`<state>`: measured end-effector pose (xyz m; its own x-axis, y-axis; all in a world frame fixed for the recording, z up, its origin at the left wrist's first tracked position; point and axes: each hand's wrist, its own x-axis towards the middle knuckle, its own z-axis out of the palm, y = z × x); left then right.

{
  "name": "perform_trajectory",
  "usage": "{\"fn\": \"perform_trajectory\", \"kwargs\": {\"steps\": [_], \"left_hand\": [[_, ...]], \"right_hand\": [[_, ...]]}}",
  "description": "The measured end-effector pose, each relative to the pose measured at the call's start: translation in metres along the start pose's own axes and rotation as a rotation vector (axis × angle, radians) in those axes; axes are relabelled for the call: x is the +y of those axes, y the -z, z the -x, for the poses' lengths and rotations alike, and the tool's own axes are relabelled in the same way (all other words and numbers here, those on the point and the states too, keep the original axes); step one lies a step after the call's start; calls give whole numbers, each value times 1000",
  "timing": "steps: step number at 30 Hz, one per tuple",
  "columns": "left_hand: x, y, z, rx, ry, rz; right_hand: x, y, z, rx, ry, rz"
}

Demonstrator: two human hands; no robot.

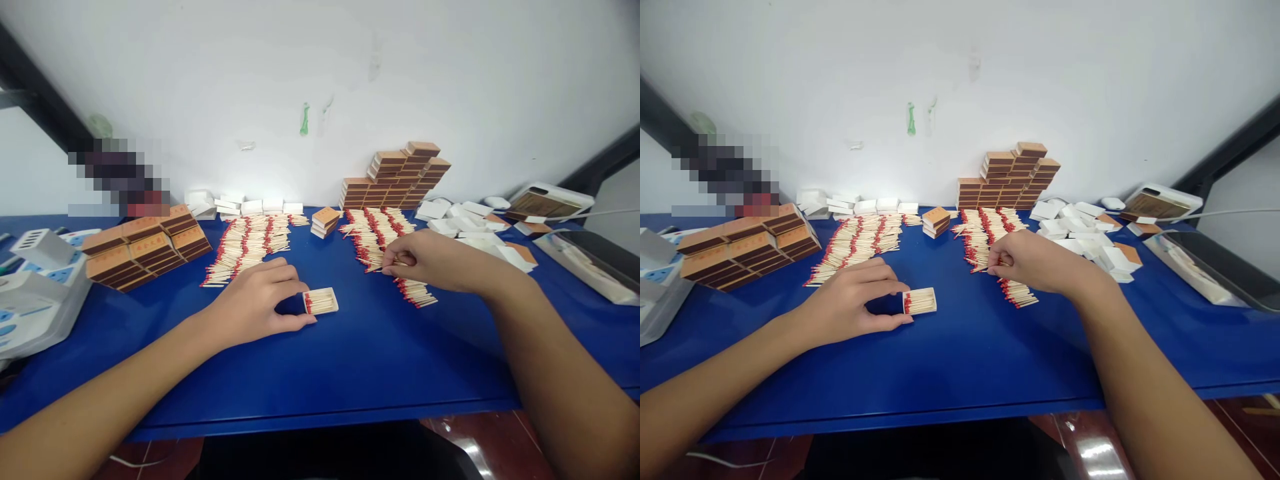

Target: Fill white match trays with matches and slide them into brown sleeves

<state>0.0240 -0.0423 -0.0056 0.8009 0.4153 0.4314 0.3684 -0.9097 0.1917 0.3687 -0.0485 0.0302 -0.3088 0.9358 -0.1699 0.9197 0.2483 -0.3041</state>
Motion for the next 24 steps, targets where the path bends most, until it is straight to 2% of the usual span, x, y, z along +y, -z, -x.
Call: {"fn": "perform_trajectory", "kwargs": {"steps": [13,20,24], "left_hand": [[0,0,-1,-2,0,13],[-1,-1,0,0,-6,16],[0,0,0,-7,6,15]], "right_hand": [[-9,-3,-2,-31,69,-31],[-1,-7,-4,88,140,-2],[1,-7,-5,105,176,11]]}}
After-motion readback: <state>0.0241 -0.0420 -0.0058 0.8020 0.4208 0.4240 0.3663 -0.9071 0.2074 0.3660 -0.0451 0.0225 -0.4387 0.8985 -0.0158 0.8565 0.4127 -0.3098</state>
